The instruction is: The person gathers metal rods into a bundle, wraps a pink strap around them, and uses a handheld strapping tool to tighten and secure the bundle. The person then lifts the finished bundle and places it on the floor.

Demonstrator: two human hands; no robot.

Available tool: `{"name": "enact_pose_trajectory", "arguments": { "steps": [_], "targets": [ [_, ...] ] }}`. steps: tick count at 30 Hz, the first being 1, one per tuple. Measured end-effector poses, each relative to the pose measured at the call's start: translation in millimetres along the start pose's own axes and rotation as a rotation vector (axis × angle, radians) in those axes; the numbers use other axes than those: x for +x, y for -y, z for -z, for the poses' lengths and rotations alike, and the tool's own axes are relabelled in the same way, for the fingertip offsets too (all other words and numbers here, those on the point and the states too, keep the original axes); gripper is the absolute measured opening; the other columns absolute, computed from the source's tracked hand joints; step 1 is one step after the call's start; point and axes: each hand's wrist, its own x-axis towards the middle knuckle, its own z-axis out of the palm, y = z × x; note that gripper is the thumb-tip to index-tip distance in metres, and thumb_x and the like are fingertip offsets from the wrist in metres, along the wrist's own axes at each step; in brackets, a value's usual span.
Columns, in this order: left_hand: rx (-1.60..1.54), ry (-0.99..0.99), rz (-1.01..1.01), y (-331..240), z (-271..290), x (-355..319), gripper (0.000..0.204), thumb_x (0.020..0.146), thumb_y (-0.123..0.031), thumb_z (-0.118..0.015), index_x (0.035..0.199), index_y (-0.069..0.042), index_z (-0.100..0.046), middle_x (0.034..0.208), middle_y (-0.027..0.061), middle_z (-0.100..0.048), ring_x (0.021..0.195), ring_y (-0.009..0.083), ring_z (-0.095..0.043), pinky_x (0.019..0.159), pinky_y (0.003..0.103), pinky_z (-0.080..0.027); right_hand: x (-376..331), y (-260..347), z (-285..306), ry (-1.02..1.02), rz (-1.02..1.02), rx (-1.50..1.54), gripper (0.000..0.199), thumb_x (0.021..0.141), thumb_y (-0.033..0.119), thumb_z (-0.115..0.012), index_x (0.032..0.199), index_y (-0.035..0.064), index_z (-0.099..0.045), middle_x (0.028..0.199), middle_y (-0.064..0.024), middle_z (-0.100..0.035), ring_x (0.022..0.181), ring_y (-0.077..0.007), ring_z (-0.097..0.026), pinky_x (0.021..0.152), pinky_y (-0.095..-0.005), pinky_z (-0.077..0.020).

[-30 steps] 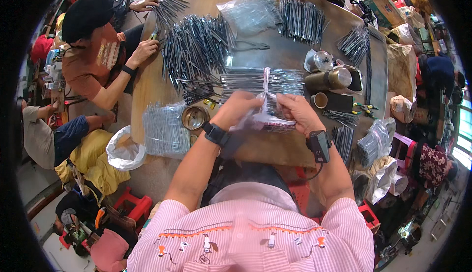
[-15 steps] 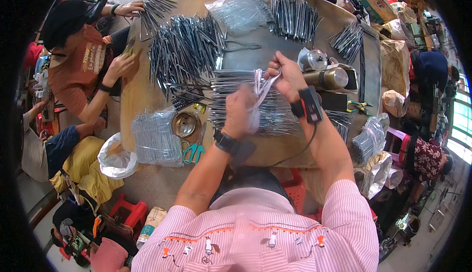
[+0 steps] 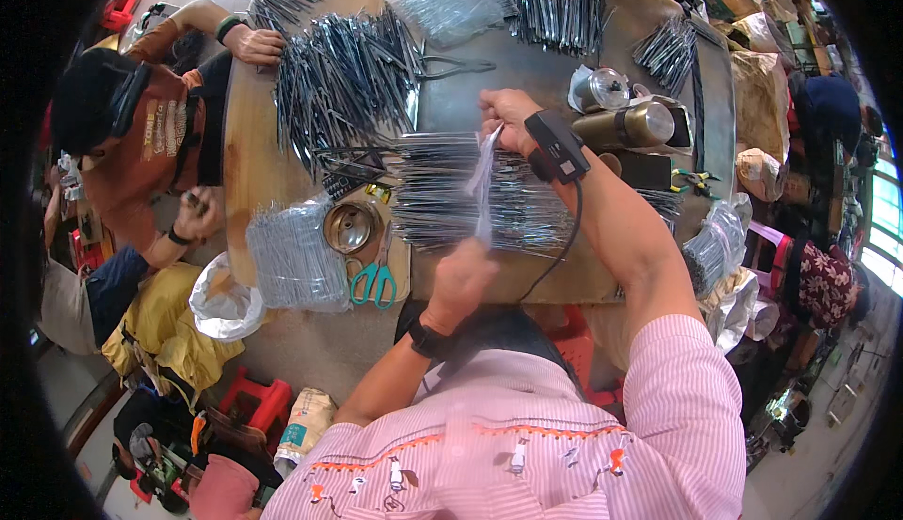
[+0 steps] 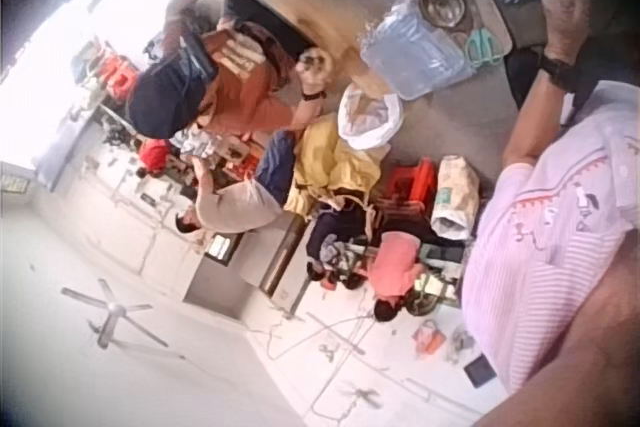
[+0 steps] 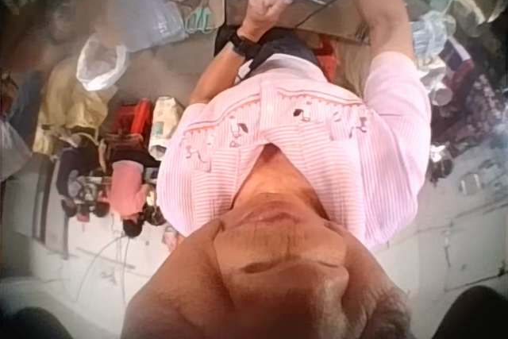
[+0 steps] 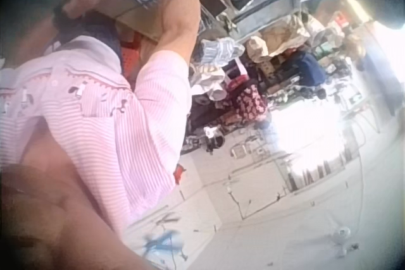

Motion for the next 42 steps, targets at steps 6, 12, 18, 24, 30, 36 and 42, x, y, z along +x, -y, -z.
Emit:
{"name": "enact_pose_trajectory", "arguments": {
  "steps": [6,12,18,24,30,36,42],
  "targets": [
    [0.006,0.025,0.039,-6,-6,9,0.036,0.078,-0.004,-0.072,0.056,-0.002,-0.043,0.057,0.0090,-0.041,0.057,0.0269,-0.041,0.059,0.037,-0.036,-12,-10,-8,0.062,0.101,0.156,0.027,0.099,0.028,-0.052,0.081,0.0084,-0.047,0.058,0.0049,-0.035,0.046,-0.0075,-0.026,0.046,-0.0251,-0.0292],
    [-0.029,0.018,0.136,-41,0,-4,0.037,0.077,-0.002,-0.072,0.055,-0.002,-0.042,0.056,0.0088,-0.041,0.055,0.0258,-0.041,0.058,0.036,-0.036,-52,-49,-12,-0.017,0.503,-0.011,0.032,0.096,0.029,-0.056,0.072,0.0099,-0.047,0.056,0.0055,-0.033,0.044,-0.0060,-0.029,0.041,-0.0228,-0.0227],
    [-0.065,0.028,0.121,-73,10,-34,0.038,0.079,-0.002,-0.072,0.055,-0.001,-0.043,0.055,0.0102,-0.042,0.054,0.0261,-0.041,0.057,0.037,-0.035,-81,-85,-15,-0.097,0.616,-0.018,0.035,0.094,0.030,-0.058,0.069,0.0092,-0.046,0.054,0.0038,-0.035,0.040,-0.0059,-0.030,0.038,-0.0223,-0.0236],
    [-0.083,0.114,0.093,-78,13,-76,0.037,0.079,-0.006,-0.073,0.056,-0.001,-0.044,0.056,0.0104,-0.042,0.057,0.0269,-0.041,0.059,0.037,-0.036,-84,-114,-3,-0.105,0.525,-0.008,0.034,0.090,0.025,-0.060,0.064,0.0101,-0.045,0.053,0.0020,-0.037,0.039,-0.0076,-0.031,0.037,-0.0245,-0.0228],
    [0.086,0.171,-0.087,-36,-8,-95,0.037,0.076,-0.010,-0.074,0.054,-0.003,-0.045,0.058,0.0104,-0.045,0.060,0.0288,-0.048,0.063,0.040,-0.040,-20,-145,26,-0.362,0.663,-0.333,0.028,0.082,0.021,-0.057,0.060,0.0038,-0.054,0.049,-0.0023,-0.046,0.039,-0.0129,-0.042,0.037,-0.0316,-0.0294],
    [0.088,0.056,-0.105,-12,-28,-85,0.034,0.070,-0.008,-0.077,0.056,-0.005,-0.045,0.059,0.0091,-0.045,0.060,0.0291,-0.048,0.064,0.041,-0.042,54,-131,58,-0.581,0.680,-0.855,0.028,0.077,0.022,-0.054,0.072,-0.0007,-0.069,0.070,-0.0238,-0.065,0.071,-0.0381,-0.065,0.067,-0.0456,-0.0475],
    [0.094,-0.038,-0.082,-14,-36,-85,0.036,0.069,-0.008,-0.078,0.055,-0.005,-0.044,0.060,0.0090,-0.042,0.062,0.0292,-0.046,0.064,0.040,-0.040,76,-132,59,-0.646,0.441,-0.870,0.033,0.078,0.025,-0.054,0.076,-0.0040,-0.070,0.083,-0.0265,-0.067,0.085,-0.0414,-0.065,0.078,-0.0455,-0.0480]
  ]
}}
